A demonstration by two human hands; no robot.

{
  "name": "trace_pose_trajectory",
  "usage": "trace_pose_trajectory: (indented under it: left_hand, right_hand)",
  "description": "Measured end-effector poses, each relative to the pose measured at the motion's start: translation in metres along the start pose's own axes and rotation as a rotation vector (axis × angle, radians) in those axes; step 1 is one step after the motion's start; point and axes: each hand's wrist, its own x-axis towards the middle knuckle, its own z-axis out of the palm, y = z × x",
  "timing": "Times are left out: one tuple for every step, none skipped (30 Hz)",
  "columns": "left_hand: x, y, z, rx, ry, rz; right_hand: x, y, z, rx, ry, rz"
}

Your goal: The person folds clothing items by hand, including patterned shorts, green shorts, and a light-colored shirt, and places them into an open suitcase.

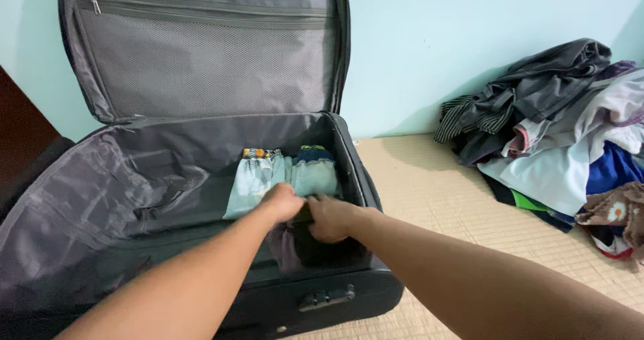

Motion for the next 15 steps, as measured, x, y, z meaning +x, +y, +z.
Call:
trace_pose_trajectory:
  left_hand:
    - [0.005,0.004,-0.002,-0.013,0.049,0.008]
    - [0.008,0.01,-0.002,-0.026,0.096,0.017]
    - [0.007,0.017,-0.004,-0.027,0.103,0.012]
    - [0.006,0.025,-0.012,-0.027,0.114,0.004]
    - [0.004,0.035,-0.02,-0.027,0.125,-0.003]
    - [-0.001,0.045,-0.028,-0.037,0.144,-0.015]
    - [-0.006,0.056,-0.036,-0.048,0.163,-0.027]
    - [-0.01,0.069,-0.042,-0.059,0.183,-0.036]
    - [-0.013,0.084,-0.047,-0.067,0.208,-0.054]
    - [-0.016,0.097,-0.051,-0.076,0.231,-0.073]
    - [-0.017,0.11,-0.052,-0.085,0.255,-0.093]
    - [-0.017,0.123,-0.052,-0.092,0.284,-0.067]
    - [-0.015,0.135,-0.051,-0.098,0.313,-0.041]
    - [-0.012,0.148,-0.048,-0.104,0.339,-0.01]
    - [-0.007,0.162,-0.045,-0.097,0.365,0.005]
  right_hand:
    - [-0.005,-0.007,-0.011,-0.048,0.026,0.029]
    - [-0.008,-0.015,-0.025,-0.095,0.052,0.06]
    - [-0.015,-0.02,-0.038,-0.142,0.078,0.09]
    - [-0.025,-0.022,-0.05,-0.127,0.168,0.093]
    - [-0.036,-0.02,-0.059,-0.112,0.257,0.095]
    - [-0.045,-0.014,-0.067,-0.097,0.345,0.097]
    - [-0.051,-0.006,-0.074,-0.015,0.412,0.098]
    - [-0.056,0.007,-0.08,0.067,0.48,0.1]
    - [-0.062,0.023,-0.084,0.151,0.547,0.103]
    - [-0.068,0.041,-0.086,0.233,0.584,0.116]
    - [-0.074,0.062,-0.087,0.316,0.62,0.128]
    - [-0.08,0.084,-0.087,0.399,0.657,0.141]
    - [-0.086,0.107,-0.087,0.403,0.64,0.163]
    - [-0.094,0.131,-0.087,0.407,0.626,0.189]
    - [-0.102,0.155,-0.086,0.411,0.611,0.215]
